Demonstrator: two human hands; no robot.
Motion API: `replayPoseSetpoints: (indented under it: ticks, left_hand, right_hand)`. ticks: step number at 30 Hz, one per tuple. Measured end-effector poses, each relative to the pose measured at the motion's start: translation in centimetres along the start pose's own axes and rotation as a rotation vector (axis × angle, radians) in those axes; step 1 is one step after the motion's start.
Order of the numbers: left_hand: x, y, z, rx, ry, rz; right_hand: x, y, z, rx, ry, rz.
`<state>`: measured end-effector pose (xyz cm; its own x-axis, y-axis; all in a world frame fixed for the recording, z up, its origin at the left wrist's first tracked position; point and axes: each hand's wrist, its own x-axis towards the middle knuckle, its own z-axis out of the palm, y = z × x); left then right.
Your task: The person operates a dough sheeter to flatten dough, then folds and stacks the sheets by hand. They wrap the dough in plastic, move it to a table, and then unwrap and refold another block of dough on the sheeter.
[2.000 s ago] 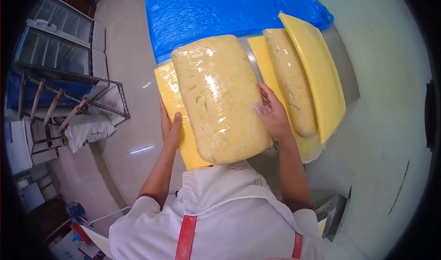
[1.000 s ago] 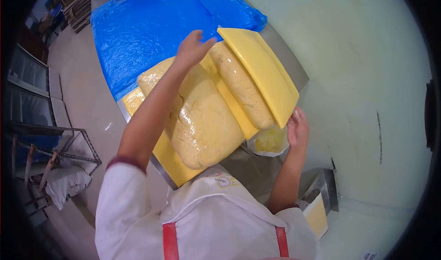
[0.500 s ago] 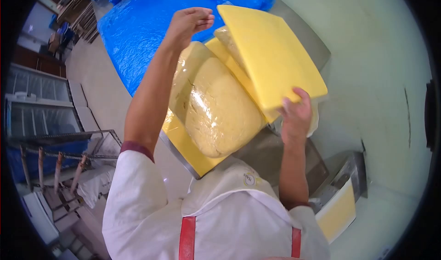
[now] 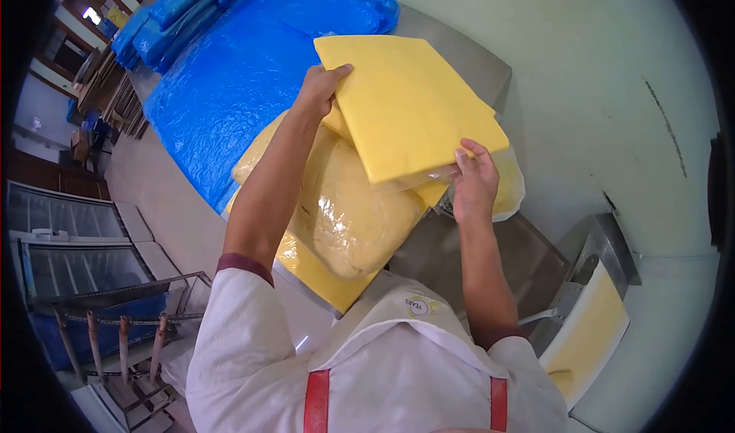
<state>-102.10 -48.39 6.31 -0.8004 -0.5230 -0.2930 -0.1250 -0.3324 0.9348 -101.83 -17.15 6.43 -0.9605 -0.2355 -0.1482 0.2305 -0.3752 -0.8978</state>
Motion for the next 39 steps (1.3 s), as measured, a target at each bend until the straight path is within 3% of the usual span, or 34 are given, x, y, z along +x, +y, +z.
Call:
replayPoseSetpoints:
  ticks: [2, 4, 6, 8, 11, 13, 15, 17, 21, 23, 24, 25, 26, 27, 28, 29, 30, 32, 34, 38, 39]
  left_hand:
    - [-0.6, 1.0, -0.7, 0.007, -0.03, -0.018]
    - [-3.4, 3.2, -2.7, 0.055, -0.103, -0.068]
    - [-4.0, 3.7, -5.8, 0.046, -0.264, -0.106]
    - [-2.7, 3.2, -8.8, 0.167, -0.352, -0.169]
    - [0.8, 2.6, -10.2, 0.351, -0.294, -0.199]
    - [2.0, 2.7, -8.3, 0.577, -0.081, -0.091]
    - [2.3, 2.3, -6.0, 0.746, 0.029, -0.032]
    - [1.9, 2.8, -3.1, 0.883, 0.035, -0.004]
    - [1.7, 2.2, -2.1, 1.11, 0.073, 0.182]
    - [1.5, 1.0, -3.5, 1.135, 0.13, 0.336]
    - [0.6, 1.1, -3.8, 1.12, 0.132, 0.279]
    - [4.6, -1.7, -9.1, 1.203, 0.206, 0.425]
    - [7.6, -2.5, -11.7, 1.433, 0.163, 0.602]
    - [3.0, -1.3, -6.7, 1.475, 0.071, 0.698]
    - [3.5, -2.8, -7.4, 1.406, -0.05, 0.858]
    - [2.6, -3.1, -5.9, 1.646, -0.212, 0.948]
    - [0.5, -4.1, -3.2, 1.594, -0.261, 0.888]
    - [-4.0, -5.5, 3.0, 1.699, -0.396, 1.05]
    - [-12.3, -6.9, 10.9, 1.615, -0.603, 1.036]
    - [-27.8, -14.0, 27.3, 1.051, -1.188, 0.888]
    - [-31.1, -16.5, 30.7, 0.928, -1.269, 0.729]
  right_hand:
    - [-2.7, 0.3, 1.4, -0.015, 0.026, -0.036]
    - [-7.0, 1.8, 2.0, -0.104, -0.116, -0.125]
    - [-12.6, 2.3, 2.9, -0.239, -0.435, -0.023]
    - [-15.9, 0.8, 4.6, -0.377, -1.006, -0.045]
    - [-15.0, -0.1, 3.0, -0.293, -1.319, -0.559]
    - [-12.3, -2.5, 0.7, -0.373, -0.825, -0.319]
    - [-8.7, -1.1, -1.3, -0.538, -0.291, -0.251]
    - [-6.8, 0.4, 0.1, -0.609, -0.252, -0.393]
    - [-7.1, 1.6, 2.2, -0.594, -0.374, -0.016]
    - [-7.4, 2.2, 1.6, -0.459, -0.427, 0.019]
    - [-7.4, 2.8, 0.8, -0.481, -0.453, -0.014]
    - [-7.5, 4.3, -0.3, -0.411, -0.328, -0.245]
    - [-7.5, 2.6, -2.9, -0.534, -0.32, -0.323]
    - [-8.3, 0.6, -6.1, -0.609, -0.307, -0.32]
    - [-9.2, 0.3, -9.6, -0.476, -0.233, -0.308]
    - [-11.0, -1.1, -14.1, -0.547, -0.125, -0.316]
    - [-13.1, -2.4, -17.9, -0.605, -0.039, -0.316]
    - [-18.6, -2.9, -25.7, -0.576, 0.343, -0.439]
    - [-26.4, -6.6, -31.4, -0.587, 0.673, -0.293]
    - [-41.5, -7.5, -40.9, -0.583, 1.412, -0.274]
    - [-45.0, -6.5, -42.5, -0.616, 1.574, -0.278]
